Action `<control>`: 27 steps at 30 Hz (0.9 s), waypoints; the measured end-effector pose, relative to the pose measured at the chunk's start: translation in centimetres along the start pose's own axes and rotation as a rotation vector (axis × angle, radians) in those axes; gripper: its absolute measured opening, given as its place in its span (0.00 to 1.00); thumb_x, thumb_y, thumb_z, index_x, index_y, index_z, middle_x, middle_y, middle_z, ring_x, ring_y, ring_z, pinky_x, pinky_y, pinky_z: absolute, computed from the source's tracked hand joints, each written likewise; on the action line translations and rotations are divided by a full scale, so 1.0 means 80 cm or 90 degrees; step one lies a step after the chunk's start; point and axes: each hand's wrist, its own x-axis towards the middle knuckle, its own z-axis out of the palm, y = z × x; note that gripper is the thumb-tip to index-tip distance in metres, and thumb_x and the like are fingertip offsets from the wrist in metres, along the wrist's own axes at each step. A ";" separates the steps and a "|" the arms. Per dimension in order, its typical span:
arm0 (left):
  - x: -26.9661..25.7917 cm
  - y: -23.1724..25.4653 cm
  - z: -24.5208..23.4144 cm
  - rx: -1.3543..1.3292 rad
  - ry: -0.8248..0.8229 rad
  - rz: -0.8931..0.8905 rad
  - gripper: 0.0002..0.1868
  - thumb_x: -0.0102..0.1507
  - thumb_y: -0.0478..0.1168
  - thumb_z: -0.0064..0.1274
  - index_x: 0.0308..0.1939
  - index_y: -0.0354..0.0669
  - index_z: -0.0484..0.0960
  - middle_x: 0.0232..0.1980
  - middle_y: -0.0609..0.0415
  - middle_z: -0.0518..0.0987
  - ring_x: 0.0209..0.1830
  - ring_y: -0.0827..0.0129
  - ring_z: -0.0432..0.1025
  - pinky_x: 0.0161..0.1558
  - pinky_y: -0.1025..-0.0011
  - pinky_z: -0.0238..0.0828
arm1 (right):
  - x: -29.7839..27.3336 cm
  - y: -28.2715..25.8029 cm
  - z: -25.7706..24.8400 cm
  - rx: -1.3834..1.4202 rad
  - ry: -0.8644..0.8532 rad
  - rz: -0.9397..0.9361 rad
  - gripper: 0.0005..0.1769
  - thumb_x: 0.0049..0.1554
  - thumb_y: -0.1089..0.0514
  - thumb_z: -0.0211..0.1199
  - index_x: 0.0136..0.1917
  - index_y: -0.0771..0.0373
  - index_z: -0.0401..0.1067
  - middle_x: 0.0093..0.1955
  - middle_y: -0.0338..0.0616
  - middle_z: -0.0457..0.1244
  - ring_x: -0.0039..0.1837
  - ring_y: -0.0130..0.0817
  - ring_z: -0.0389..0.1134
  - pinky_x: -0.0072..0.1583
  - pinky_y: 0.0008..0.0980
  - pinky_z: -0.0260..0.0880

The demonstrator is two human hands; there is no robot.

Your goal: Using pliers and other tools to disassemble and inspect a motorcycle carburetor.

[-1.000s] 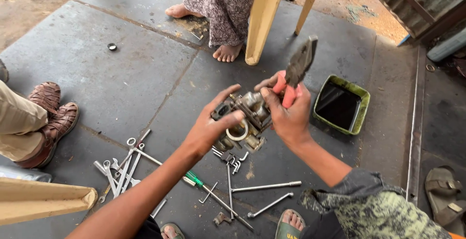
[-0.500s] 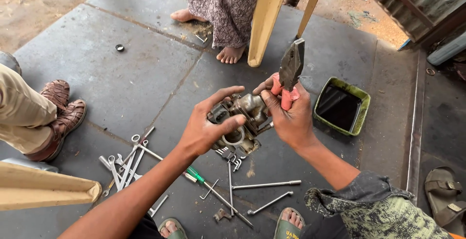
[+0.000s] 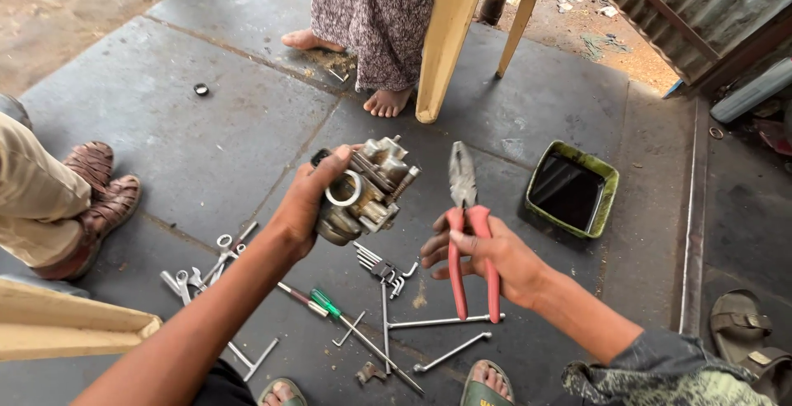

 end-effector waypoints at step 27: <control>0.015 -0.015 -0.024 0.089 0.038 -0.095 0.33 0.58 0.64 0.56 0.42 0.33 0.82 0.28 0.48 0.82 0.18 0.71 0.76 0.18 0.72 0.76 | 0.025 -0.008 0.031 -0.822 0.215 -0.161 0.21 0.53 0.66 0.63 0.59 0.60 0.63 0.46 0.48 0.65 0.51 0.48 0.70 0.53 0.46 0.66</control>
